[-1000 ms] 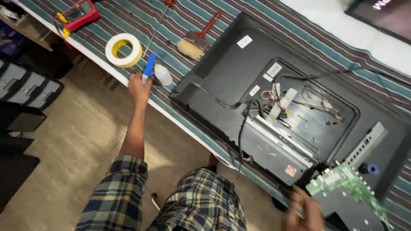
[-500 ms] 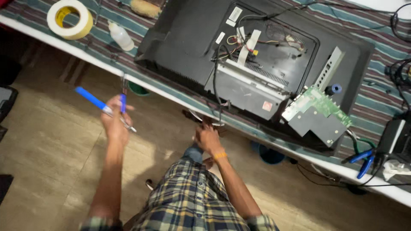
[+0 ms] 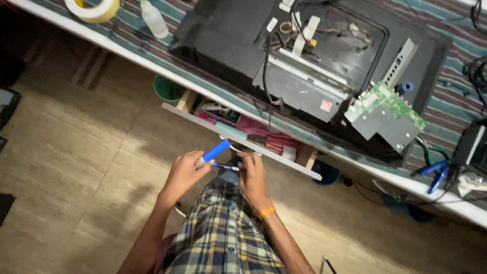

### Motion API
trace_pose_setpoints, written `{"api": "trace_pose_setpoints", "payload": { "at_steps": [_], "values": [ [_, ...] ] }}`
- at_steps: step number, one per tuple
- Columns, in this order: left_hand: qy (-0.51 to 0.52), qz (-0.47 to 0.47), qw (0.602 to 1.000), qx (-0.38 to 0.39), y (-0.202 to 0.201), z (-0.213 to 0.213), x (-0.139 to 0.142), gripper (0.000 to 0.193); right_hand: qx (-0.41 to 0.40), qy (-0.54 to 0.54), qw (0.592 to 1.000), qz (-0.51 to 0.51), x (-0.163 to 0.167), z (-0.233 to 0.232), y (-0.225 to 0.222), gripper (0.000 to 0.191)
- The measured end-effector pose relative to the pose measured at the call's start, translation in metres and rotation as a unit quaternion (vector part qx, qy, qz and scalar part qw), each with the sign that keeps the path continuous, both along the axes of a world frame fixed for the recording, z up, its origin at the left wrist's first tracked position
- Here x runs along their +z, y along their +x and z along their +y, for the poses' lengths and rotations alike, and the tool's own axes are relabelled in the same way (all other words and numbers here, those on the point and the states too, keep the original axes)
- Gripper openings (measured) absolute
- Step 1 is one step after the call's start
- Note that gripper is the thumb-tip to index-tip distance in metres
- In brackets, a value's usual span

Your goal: The person cleans the back of a CRT television with a brush, then installs a circuit board and a metal bracket. They use a screwdriver to secure the bracket and connect internal wires.

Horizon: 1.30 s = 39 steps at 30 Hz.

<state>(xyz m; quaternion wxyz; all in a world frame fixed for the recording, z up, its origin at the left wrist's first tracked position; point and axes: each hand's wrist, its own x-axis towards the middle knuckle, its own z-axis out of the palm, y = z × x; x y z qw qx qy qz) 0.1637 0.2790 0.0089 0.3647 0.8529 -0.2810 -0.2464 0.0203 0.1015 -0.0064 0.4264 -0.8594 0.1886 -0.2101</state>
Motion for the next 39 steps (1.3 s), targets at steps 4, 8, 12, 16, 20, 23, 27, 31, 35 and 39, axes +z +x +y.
{"api": "trace_pose_setpoints", "payload": {
  "at_steps": [4,8,12,16,20,23,27,31,35,39],
  "values": [
    [0.030,-0.046,0.989,-0.141,-0.008,-0.020,0.011,0.016,0.101,0.013,0.994,0.036,0.020,0.000,-0.051,0.060],
    [-0.140,0.021,0.964,-0.227,-0.027,-0.046,-0.004,0.029,0.109,-0.046,0.987,0.107,0.010,0.002,-0.067,0.029],
    [-0.090,0.073,0.993,-0.016,-0.026,-0.055,-0.038,0.025,-0.106,0.065,0.988,0.093,-0.020,0.000,-0.060,0.022],
    [-0.172,0.256,0.925,0.224,0.008,-0.036,-0.066,0.015,-0.202,0.027,0.978,-0.053,-0.061,-0.021,-0.042,0.017],
    [-0.078,0.174,0.956,0.222,0.041,-0.037,-0.083,0.023,-0.157,-0.045,0.984,0.075,-0.093,-0.036,-0.028,0.036],
    [-0.042,-0.026,0.981,0.190,0.065,-0.051,-0.092,0.027,-0.161,-0.007,0.985,0.066,-0.096,-0.033,-0.033,0.024],
    [-0.012,-0.120,0.976,0.182,0.086,-0.057,-0.100,0.029,-0.162,0.020,0.984,0.070,-0.086,-0.023,-0.058,0.019],
    [0.097,-0.021,0.976,0.195,0.089,-0.049,-0.102,0.031,-0.165,0.022,0.985,0.046,-0.071,-0.016,-0.086,0.014],
    [-0.039,-0.140,0.988,0.059,0.070,-0.035,-0.096,0.019,-0.203,0.085,0.968,0.117,-0.066,-0.008,-0.107,0.016],
    [0.083,-0.029,0.995,0.037,0.055,-0.018,-0.092,0.020,-0.194,0.084,0.973,0.094,-0.071,-0.002,-0.119,0.015]
  ]
}}
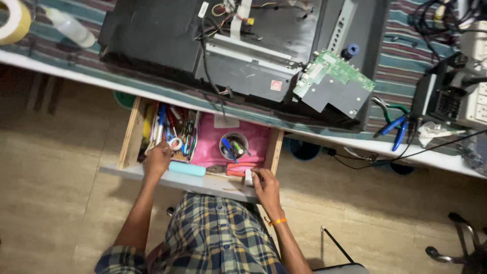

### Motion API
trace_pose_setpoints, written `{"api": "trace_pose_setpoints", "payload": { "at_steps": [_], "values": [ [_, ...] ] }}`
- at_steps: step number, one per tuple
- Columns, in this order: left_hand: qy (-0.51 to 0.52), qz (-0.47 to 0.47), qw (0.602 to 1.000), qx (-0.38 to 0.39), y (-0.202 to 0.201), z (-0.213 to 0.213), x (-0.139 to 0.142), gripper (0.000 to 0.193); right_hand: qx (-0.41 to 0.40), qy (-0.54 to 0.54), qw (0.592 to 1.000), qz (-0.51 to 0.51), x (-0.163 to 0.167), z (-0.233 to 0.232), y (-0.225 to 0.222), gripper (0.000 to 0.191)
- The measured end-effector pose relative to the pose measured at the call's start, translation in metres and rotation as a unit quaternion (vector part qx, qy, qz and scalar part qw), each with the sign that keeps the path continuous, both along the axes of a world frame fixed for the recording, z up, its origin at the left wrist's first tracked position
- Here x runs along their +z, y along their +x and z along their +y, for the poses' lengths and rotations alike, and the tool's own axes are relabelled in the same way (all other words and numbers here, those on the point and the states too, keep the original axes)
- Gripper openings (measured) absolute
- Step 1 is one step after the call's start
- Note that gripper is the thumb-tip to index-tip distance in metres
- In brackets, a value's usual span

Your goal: The person cleans the back of a CRT television with a brush, then installs a circuit board and a metal bracket. They use a screwdriver to secure the bracket and connect internal wires.

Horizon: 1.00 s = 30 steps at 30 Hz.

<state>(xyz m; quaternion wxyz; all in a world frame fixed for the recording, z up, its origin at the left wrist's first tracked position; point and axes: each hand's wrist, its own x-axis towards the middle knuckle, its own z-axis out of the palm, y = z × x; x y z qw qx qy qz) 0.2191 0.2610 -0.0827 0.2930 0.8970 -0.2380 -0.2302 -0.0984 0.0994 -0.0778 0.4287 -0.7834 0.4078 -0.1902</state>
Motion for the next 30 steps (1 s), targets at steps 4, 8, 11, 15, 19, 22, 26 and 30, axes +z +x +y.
{"api": "trace_pose_setpoints", "payload": {
  "at_steps": [4,8,11,15,19,22,26,30],
  "values": [
    [0.084,-0.069,0.993,-0.041,-0.001,0.004,-0.004,0.022,0.009,0.007,1.000,-0.001,-0.006,-0.003,-0.001,0.016],
    [0.075,-0.081,0.993,-0.032,-0.003,-0.002,-0.008,0.024,0.003,0.004,1.000,0.011,-0.010,-0.010,0.005,0.018],
    [0.102,-0.085,0.990,-0.040,-0.009,-0.006,-0.004,0.024,0.011,0.062,0.998,0.028,-0.013,-0.014,0.014,0.018],
    [0.139,-0.132,0.979,-0.068,-0.021,-0.007,0.007,0.022,0.088,0.035,0.995,0.010,-0.018,-0.016,0.026,0.018],
    [-0.033,-0.310,0.949,-0.057,-0.049,-0.003,0.012,0.038,0.112,0.018,0.993,0.018,-0.020,-0.020,0.028,0.018],
    [-0.038,-0.300,0.953,-0.024,-0.062,0.002,0.006,0.041,0.104,0.033,0.993,0.035,-0.015,-0.026,0.026,0.019],
    [-0.134,-0.285,0.948,0.045,-0.053,0.004,0.008,0.041,0.094,-0.045,0.995,0.008,0.001,-0.034,0.028,0.016],
    [-0.242,-0.255,0.921,0.170,-0.014,-0.007,0.044,0.031,0.094,-0.005,0.995,0.024,0.031,-0.041,0.038,0.016]
  ]
}}
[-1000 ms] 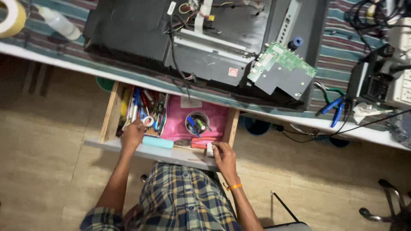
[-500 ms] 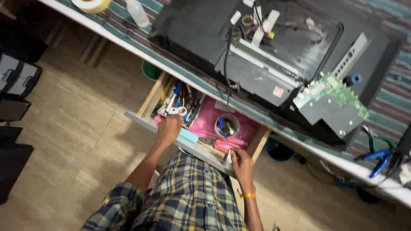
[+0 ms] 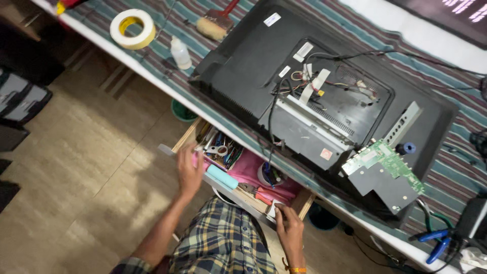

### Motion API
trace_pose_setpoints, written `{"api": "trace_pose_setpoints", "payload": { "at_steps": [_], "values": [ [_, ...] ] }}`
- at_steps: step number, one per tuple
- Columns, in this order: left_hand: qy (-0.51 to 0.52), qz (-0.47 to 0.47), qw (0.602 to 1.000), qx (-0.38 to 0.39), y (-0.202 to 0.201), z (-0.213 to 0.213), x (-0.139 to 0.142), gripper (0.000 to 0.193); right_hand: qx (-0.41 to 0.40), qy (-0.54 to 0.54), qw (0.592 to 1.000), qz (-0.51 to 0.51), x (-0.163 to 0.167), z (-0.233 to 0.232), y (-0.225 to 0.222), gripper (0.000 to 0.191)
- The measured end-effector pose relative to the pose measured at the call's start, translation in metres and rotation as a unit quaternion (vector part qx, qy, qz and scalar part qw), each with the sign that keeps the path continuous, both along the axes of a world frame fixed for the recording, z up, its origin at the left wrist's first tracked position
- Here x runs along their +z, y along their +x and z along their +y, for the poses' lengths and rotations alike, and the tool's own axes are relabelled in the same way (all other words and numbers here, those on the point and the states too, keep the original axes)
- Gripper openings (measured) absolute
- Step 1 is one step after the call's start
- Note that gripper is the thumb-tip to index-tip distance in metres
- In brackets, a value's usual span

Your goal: The person cleans the back of a CRT television with a brush, then installs a circuit board and a metal bracket. They use a screwdriver to secure the bracket and connect internal wires.

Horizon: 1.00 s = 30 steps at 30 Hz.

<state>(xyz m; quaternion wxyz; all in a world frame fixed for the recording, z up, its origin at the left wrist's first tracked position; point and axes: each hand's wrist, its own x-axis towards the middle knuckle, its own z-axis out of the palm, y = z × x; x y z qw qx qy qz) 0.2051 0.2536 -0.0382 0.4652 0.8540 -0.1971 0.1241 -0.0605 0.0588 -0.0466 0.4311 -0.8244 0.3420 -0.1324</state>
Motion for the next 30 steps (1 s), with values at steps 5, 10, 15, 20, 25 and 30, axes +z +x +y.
{"api": "trace_pose_setpoints", "payload": {
  "at_steps": [5,10,15,20,25,30],
  "values": [
    [-0.040,-0.134,0.990,-0.005,0.111,-0.048,0.077,0.014,0.051,-0.070,0.993,-0.086,0.057,-0.003,0.023,0.015],
    [-0.019,-0.145,0.986,-0.086,0.247,-0.143,0.116,0.020,0.071,-0.136,0.973,-0.171,0.116,-0.008,0.055,0.019],
    [0.297,0.011,0.954,-0.031,0.300,-0.201,0.097,0.080,0.051,-0.169,0.970,-0.165,0.146,-0.023,0.071,0.018],
    [0.350,0.089,0.931,-0.056,0.306,-0.205,0.074,0.111,-0.038,-0.193,0.971,-0.137,0.152,-0.026,0.065,0.019],
    [0.224,0.042,0.967,-0.115,0.294,-0.194,0.108,0.047,-0.099,-0.134,0.979,-0.118,0.165,-0.025,0.075,0.016],
    [0.000,-0.021,0.909,-0.416,0.182,-0.194,0.169,0.023,-0.090,-0.093,0.980,-0.149,0.183,-0.065,0.101,0.053]
  ]
}}
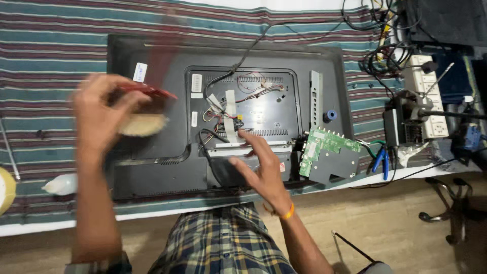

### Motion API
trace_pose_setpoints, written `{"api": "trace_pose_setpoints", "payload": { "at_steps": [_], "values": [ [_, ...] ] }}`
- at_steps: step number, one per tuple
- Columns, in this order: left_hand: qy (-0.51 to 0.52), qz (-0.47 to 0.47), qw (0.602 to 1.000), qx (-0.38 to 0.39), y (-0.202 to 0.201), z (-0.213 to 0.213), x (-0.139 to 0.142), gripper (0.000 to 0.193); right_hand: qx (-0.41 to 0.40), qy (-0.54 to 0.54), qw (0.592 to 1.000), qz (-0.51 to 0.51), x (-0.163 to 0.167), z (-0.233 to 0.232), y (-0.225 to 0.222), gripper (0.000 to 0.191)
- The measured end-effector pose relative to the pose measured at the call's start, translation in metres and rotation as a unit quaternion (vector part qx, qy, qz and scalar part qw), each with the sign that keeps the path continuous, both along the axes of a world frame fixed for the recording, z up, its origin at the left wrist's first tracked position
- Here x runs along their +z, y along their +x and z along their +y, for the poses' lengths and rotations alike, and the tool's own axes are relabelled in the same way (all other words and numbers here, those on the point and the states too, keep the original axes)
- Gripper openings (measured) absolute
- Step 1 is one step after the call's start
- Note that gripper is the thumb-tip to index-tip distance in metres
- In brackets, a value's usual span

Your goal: The person cleans the back of a CRT television with a brush, then installs a circuit board and a metal bracket. They use a screwdriver to secure the bracket and connect internal wires.

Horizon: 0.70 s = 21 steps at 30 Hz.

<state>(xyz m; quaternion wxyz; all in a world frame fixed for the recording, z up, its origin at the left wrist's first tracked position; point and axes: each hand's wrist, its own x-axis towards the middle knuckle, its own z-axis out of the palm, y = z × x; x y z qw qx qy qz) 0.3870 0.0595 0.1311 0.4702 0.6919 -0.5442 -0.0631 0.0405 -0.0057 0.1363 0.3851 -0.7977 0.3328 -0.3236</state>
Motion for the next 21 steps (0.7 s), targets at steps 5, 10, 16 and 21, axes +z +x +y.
{"api": "trace_pose_setpoints", "payload": {
  "at_steps": [5,10,16,21],
  "values": [
    [0.003,0.132,0.913,-0.387,-0.111,-0.068,0.013,0.033,0.101,0.135,0.985,-0.021,0.003,-0.054,-0.007,0.067],
    [0.063,0.092,0.978,-0.175,-0.160,-0.173,-0.027,0.050,-0.095,0.211,0.973,-0.020,0.005,-0.091,-0.056,0.050],
    [0.161,-0.202,0.954,-0.150,-0.186,-0.228,-0.099,0.066,-0.198,0.119,0.970,-0.075,0.006,-0.126,-0.124,0.044],
    [0.165,-0.192,0.961,-0.110,-0.154,-0.207,-0.106,0.012,-0.209,0.125,0.969,-0.051,-0.006,-0.157,-0.143,0.042]
  ]
}}
